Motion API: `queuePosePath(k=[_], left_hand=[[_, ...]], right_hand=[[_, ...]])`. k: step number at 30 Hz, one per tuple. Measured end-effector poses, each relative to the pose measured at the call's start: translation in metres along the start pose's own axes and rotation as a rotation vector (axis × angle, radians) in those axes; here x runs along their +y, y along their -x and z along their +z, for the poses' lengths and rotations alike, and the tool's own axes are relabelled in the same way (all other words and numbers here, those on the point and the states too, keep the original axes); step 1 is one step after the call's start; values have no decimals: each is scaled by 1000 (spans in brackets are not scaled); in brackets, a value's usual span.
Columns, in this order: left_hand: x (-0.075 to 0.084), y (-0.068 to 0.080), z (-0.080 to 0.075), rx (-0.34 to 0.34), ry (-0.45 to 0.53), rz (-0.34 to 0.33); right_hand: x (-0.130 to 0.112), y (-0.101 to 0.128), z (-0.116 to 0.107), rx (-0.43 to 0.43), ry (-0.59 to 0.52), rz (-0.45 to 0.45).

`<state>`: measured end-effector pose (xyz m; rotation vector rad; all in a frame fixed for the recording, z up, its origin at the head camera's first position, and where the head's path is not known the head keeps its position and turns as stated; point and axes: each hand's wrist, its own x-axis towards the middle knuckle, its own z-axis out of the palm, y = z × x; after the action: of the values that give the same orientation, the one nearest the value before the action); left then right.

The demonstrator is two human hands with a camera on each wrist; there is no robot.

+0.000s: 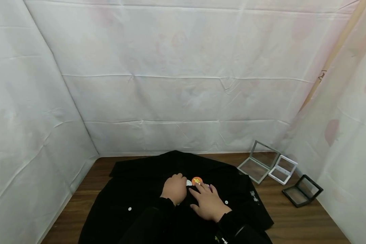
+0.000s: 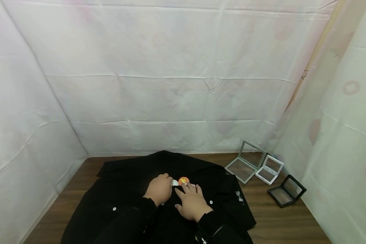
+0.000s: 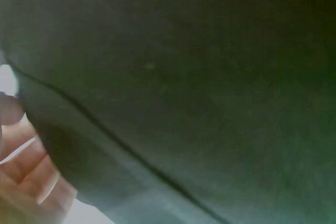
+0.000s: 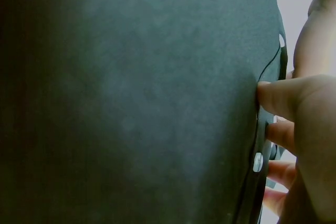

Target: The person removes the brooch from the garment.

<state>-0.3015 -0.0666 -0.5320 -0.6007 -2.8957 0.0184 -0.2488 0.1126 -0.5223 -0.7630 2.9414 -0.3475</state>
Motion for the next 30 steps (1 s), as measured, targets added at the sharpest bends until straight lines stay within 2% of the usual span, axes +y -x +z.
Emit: queuePosePath(k=[2,4,8,11,16,20,26,30], left_hand=[[2,3,-3,-27,-28,39],[4,8,-9,-58,-16,55],[6,20,-23,-139,90,30],[6,27,-32,-237,184,5],[4,33,-37,-361,239,1],[1,34,-33,-369,249,0],[-2,35,-22,-332,256,-1],[-3,35,-21,-321,237,11]], right_hand=[[0,0,-1,-2,-4,5],[-1,0,-2,-7,-2,9],[-3,1,-4,-13,13,19],[-2,2,-3,-7,22,16],[0,1,1,7,18,5],[0,1,2,-3,19,6],[-1,0,0,-23,17,20],[-2,0,-2,-24,22,28]])
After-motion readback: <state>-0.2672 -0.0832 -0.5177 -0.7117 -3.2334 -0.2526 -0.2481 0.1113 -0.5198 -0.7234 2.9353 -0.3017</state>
